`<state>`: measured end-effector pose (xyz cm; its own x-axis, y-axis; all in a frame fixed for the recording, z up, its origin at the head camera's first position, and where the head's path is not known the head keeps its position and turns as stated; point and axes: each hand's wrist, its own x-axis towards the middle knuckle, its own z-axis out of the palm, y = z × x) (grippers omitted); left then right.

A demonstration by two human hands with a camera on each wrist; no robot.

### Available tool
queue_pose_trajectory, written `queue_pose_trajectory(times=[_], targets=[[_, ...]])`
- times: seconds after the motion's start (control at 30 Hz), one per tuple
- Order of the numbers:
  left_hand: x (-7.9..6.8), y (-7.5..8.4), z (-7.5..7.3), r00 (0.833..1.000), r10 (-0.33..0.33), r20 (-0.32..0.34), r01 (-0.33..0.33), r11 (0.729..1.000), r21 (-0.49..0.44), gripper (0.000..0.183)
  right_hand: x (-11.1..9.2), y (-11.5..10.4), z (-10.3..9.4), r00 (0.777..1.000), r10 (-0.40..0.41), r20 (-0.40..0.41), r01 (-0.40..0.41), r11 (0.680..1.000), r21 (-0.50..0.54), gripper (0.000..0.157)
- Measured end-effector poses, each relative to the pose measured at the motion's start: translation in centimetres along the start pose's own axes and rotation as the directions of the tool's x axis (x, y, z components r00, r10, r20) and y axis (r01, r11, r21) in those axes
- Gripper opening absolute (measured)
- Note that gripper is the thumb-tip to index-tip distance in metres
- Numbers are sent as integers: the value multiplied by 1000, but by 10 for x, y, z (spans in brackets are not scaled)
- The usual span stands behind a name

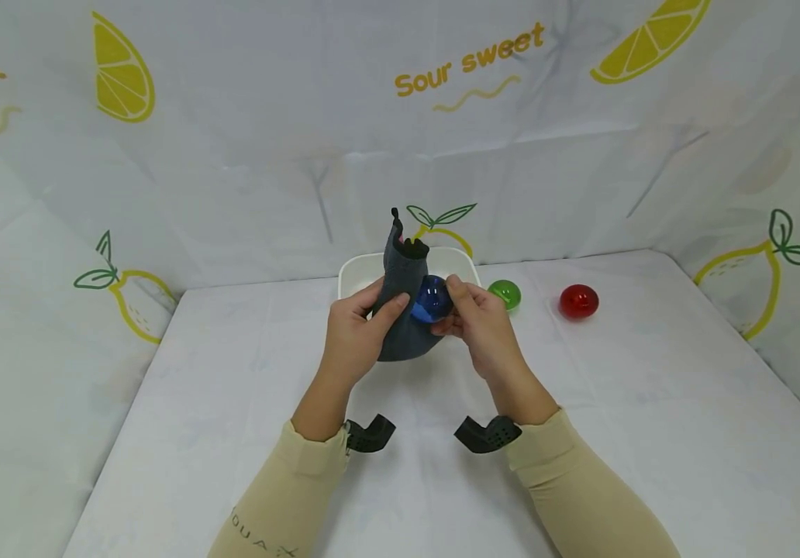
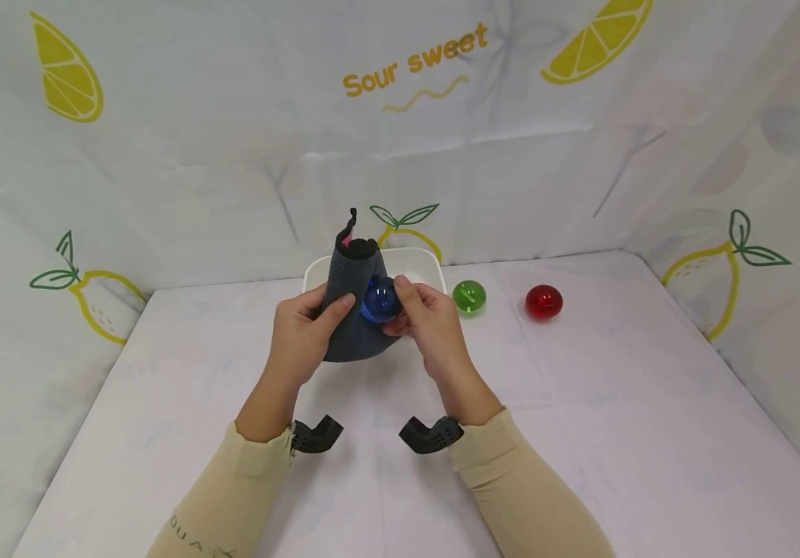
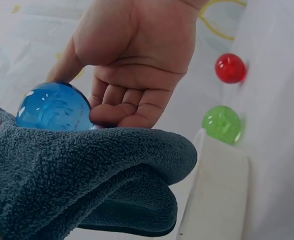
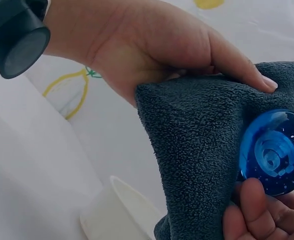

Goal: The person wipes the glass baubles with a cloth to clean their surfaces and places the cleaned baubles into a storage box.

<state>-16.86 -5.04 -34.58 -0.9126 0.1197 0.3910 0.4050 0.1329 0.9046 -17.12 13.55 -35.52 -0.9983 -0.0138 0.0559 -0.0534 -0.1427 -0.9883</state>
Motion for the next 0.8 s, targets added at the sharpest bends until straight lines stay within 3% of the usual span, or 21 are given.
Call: queue_pose_trajectory(times=[0.13,0.2,0.47,0.67,0.8], targets=[[0,-1,1,1000,0,-6,0,1000,4,38,0,-1,-3,1000,-12,24,11,999,37,26],[0,-1,1,1000,3,-20,-3,1000,7,37,0,-1,-3,999,-30,34,29,999,28,25],[1,-2,0,998,17,-62,-16,1000,21,34,-2,0,-4,991,-112,75,123,979,-163,52],[1,-4,0,997,18,-70,-15,999,34,31,-3,3,-1,951,-281,128,302,934,-191,56],[1,-3,0,996,13,-88,-9,999,44,29,-3,6,2,928,-347,133,369,905,-211,54]])
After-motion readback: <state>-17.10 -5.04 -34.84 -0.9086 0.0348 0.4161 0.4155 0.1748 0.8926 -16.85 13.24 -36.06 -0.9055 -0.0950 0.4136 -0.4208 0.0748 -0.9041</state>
